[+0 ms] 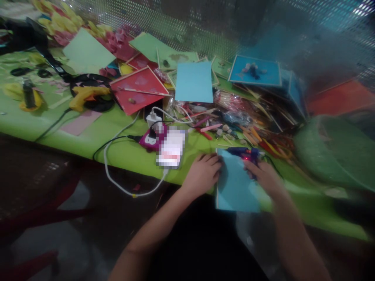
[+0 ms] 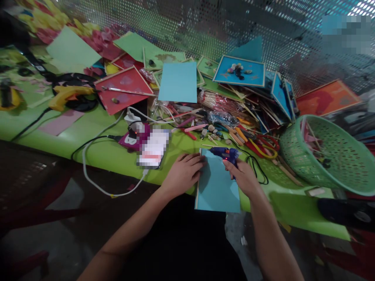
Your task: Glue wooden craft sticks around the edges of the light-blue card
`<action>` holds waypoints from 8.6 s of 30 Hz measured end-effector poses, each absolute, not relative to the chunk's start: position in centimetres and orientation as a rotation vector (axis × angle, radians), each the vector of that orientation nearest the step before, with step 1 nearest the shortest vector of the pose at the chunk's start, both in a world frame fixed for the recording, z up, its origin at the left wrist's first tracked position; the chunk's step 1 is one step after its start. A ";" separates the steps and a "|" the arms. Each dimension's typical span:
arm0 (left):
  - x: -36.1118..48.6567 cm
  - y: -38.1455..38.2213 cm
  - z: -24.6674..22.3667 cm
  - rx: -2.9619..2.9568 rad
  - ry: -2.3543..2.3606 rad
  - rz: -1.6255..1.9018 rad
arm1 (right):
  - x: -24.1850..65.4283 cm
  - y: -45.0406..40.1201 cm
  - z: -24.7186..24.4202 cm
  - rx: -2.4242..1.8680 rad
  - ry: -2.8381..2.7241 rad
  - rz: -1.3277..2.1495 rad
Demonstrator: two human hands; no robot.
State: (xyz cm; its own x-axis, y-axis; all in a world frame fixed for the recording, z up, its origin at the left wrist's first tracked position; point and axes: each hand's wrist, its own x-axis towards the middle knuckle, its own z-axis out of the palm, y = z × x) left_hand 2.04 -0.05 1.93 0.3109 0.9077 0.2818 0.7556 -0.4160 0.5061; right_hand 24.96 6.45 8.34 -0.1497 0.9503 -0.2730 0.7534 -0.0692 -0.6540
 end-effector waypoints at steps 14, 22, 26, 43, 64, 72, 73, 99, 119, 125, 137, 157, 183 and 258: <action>2.1 0.0 1.8 2.307 1.509 0.776 | 26.6 6.5 8.3 -1.878 -1.872 1.004; 2.0 -0.1 2.0 2.301 1.505 0.767 | 26.5 6.6 7.7 -1.867 -1.896 1.027; 2.1 -0.1 1.9 2.305 1.509 0.764 | 26.7 6.6 7.7 -1.866 -1.918 1.004; 2.0 0.0 1.9 2.302 1.499 0.772 | 27.0 6.7 8.0 -1.891 -1.892 0.957; 2.0 -0.2 1.9 2.276 1.514 0.817 | 27.7 6.1 8.4 -1.849 -1.791 1.009; 2.0 -0.2 1.7 2.279 1.520 0.834 | 28.0 6.5 7.7 -1.932 -1.847 0.948; 2.0 -0.1 1.7 2.278 1.519 0.836 | 28.1 6.5 7.7 -1.934 -1.852 0.939; 2.1 -0.1 1.7 2.284 1.520 0.837 | 26.9 6.4 7.9 -1.910 -1.885 0.956; 2.0 -0.2 1.7 2.288 1.516 0.848 | 28.0 6.1 8.3 -1.932 -1.873 0.875; 2.1 -0.1 1.7 2.281 1.512 0.865 | 29.3 5.5 8.6 -1.944 -1.818 0.824; 2.1 -0.2 1.7 2.274 1.514 0.872 | 29.3 5.8 8.2 -1.960 -1.792 0.848; 2.0 -0.1 1.8 2.257 1.504 0.867 | 29.2 5.6 8.2 -1.942 -1.712 0.962; 2.1 -0.1 1.5 2.268 1.513 0.879 | 30.2 5.3 8.9 -1.787 -1.552 1.002; 2.1 -0.1 1.4 2.283 1.517 0.869 | 31.0 5.3 8.3 -1.958 -1.667 0.885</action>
